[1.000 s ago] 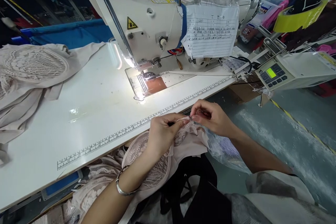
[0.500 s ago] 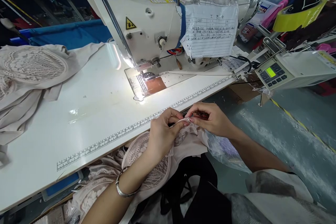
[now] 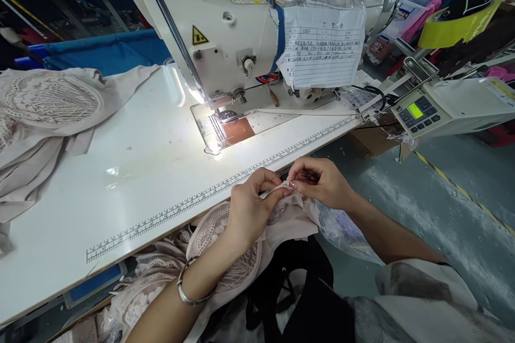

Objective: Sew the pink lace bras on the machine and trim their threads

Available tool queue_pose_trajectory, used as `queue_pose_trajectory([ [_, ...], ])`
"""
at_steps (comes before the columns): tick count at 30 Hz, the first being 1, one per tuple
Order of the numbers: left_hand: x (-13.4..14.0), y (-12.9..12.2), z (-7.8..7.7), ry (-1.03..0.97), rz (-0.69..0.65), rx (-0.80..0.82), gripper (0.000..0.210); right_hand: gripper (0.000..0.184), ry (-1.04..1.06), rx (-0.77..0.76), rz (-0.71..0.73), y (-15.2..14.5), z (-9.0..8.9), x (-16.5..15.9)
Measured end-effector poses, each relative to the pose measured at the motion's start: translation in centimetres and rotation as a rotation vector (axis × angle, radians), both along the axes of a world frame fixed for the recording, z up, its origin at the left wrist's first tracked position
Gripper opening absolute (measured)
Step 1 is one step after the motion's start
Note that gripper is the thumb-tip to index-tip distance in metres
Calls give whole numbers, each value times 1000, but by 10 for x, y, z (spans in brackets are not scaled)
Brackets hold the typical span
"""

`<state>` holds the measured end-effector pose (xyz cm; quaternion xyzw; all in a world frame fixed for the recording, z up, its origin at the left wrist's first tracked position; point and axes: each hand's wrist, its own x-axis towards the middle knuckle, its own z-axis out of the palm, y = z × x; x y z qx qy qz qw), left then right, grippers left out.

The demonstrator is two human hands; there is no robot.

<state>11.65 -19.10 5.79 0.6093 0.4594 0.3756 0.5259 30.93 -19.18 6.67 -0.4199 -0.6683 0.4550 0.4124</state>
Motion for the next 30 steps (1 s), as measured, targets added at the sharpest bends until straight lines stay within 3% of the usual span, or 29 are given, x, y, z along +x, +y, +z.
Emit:
queue_pose_trajectory([
  [6, 0, 1, -1, 15, 1, -11, 18, 26, 6, -55, 1, 0, 2, -2],
  [18, 2, 5, 0, -71, -8, -104, 16, 24, 38, -13, -64, 0, -3, -4],
  [25, 1, 10, 1, -228, 24, -177, 16, 29, -64, 104, -171, -6, -7, 6],
  [30, 0, 15, 3, -358, 94, -238, 13, 25, -298, 291, -106, -15, -24, 8],
])
